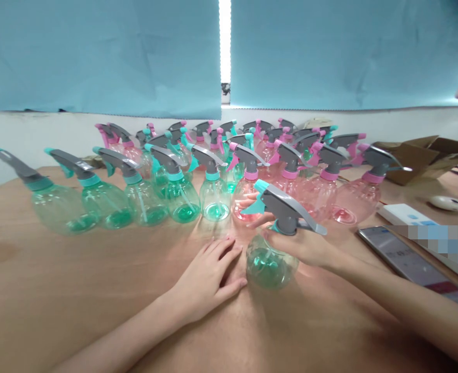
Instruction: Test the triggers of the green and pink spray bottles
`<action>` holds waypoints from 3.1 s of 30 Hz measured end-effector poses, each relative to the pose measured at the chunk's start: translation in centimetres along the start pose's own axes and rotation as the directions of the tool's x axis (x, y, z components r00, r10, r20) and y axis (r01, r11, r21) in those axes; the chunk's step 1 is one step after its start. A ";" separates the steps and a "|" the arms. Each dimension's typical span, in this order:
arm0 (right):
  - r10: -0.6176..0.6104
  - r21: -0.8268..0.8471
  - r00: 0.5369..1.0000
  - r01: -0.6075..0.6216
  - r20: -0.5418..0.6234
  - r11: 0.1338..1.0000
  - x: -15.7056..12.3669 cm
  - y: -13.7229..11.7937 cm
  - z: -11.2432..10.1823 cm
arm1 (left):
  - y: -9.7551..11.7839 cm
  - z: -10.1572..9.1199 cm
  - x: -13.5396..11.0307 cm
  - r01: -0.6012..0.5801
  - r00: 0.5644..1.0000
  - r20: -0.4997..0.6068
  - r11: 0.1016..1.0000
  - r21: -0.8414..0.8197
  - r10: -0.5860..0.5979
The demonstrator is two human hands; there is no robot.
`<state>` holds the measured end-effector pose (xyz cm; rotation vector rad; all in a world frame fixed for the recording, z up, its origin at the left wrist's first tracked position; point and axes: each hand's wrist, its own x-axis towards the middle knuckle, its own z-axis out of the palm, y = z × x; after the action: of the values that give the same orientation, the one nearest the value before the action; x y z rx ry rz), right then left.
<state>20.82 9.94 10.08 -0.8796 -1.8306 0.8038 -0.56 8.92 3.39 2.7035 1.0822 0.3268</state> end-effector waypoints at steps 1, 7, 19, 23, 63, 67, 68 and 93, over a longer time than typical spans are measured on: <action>-0.006 -0.008 1.000 0.006 0.001 1.000 0.0 0.0 0.0 | 0.0 0.0 0.0 0.001 1.000 0.004 1.000 0.003 -0.001; -0.032 -0.048 0.999 0.033 0.017 0.998 0.0 0.1 0.0 | 0.0 0.0 0.0 0.001 1.000 0.007 1.000 -0.006 -0.001; -0.060 -0.009 0.998 0.060 0.020 0.998 -0.1 0.8 0.1 | 0.0 0.0 0.0 0.003 0.999 0.041 1.000 0.016 -0.004; -0.110 -0.034 0.994 0.110 0.012 0.993 -0.1 0.8 0.1 | 0.0 0.1 0.0 0.003 0.999 0.037 1.000 0.020 -0.004; -0.096 -0.101 0.994 0.102 0.054 0.990 -0.2 0.7 -0.2 | -0.1 0.2 0.0 0.002 1.000 0.020 1.000 0.018 -0.002; -0.086 -0.091 0.994 0.091 0.060 0.992 -0.3 0.8 -0.3 | -0.1 0.2 0.0 0.000 1.000 0.014 1.000 0.018 0.000; -0.073 -0.093 0.996 0.078 0.059 0.993 -0.3 0.8 -0.3 | -0.1 0.2 0.0 -0.001 1.000 0.012 1.000 0.016 0.001; 0.093 -0.178 0.996 -0.088 0.018 0.980 -0.1 -0.7 -0.6 | 0.0 0.0 0.0 0.003 1.000 0.029 1.000 0.012 -0.003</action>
<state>21.26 9.54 10.85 -1.0768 -1.9185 0.7195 -0.58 8.92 3.33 2.7082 1.0840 0.2808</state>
